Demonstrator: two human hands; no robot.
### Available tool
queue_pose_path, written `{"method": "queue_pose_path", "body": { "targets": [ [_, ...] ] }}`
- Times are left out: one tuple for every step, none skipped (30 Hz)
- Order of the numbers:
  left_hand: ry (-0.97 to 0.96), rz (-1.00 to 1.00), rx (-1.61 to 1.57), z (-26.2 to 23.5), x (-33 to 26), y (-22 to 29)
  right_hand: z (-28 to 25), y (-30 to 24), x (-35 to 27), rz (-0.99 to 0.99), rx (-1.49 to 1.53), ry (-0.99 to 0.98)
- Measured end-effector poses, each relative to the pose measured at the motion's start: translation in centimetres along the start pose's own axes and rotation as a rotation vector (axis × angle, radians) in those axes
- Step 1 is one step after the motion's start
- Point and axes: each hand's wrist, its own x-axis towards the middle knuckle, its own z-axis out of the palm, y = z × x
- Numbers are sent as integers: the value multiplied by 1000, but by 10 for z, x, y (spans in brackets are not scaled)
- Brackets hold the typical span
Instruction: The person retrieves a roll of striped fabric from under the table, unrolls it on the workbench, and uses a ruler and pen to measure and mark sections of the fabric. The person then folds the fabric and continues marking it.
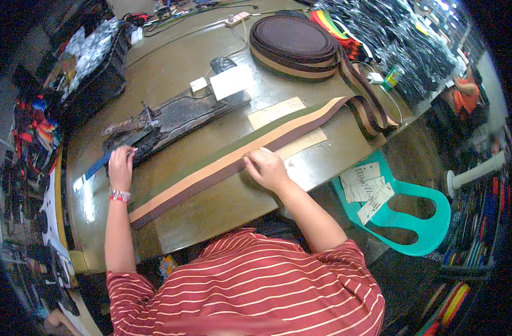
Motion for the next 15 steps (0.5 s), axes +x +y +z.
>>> {"method": "queue_pose_path", "body": {
  "targets": [
    [130, -5, -94, -6, -3, 9, 0, 0, 1, -9, 31, 5],
    [241, -35, -194, -12, -6, 20, 1, 1, 2, -40, 32, -9],
    [353, -49, -318, -17, -8, 34, 2, 1, 3, -36, 29, -31],
    [432, -67, -397, -21, -11, 49, 2, 1, 3, -29, 26, -54],
    [513, -82, -506, -24, -13, 66, 3, 1, 3, -125, 68, -12],
    [492, -72, -655, -25, -13, 84, 4, 0, 3, -158, 49, -22],
    [463, -71, -813, -24, -13, 102, 5, -1, 2, -160, 44, -42],
    [422, -114, -978, -21, -12, 119, 5, -3, 1, -160, 46, -88],
    [287, -256, -1398, -14, -10, 135, 4, -5, 0, -134, 53, -123],
    [125, -504, -1799, -6, -8, 149, 3, -6, -1, -96, 60, -187],
    [0, -634, -1980, 5, -5, 162, 1, -7, -2, -55, 72, -244],
    [-103, -677, -2062, 15, -5, 172, -1, -8, -2, -33, 86, -286],
    [-219, -586, -2055, 24, -6, 181, -3, -8, -2, -8, 106, -318],
    [-315, -647, -2019, 33, -10, 186, -5, -8, -2, 0, 148, -356],
    [-337, -618, -1985, 39, -14, 190, -7, -7, -1, -38, 174, -352]
  ]
}}
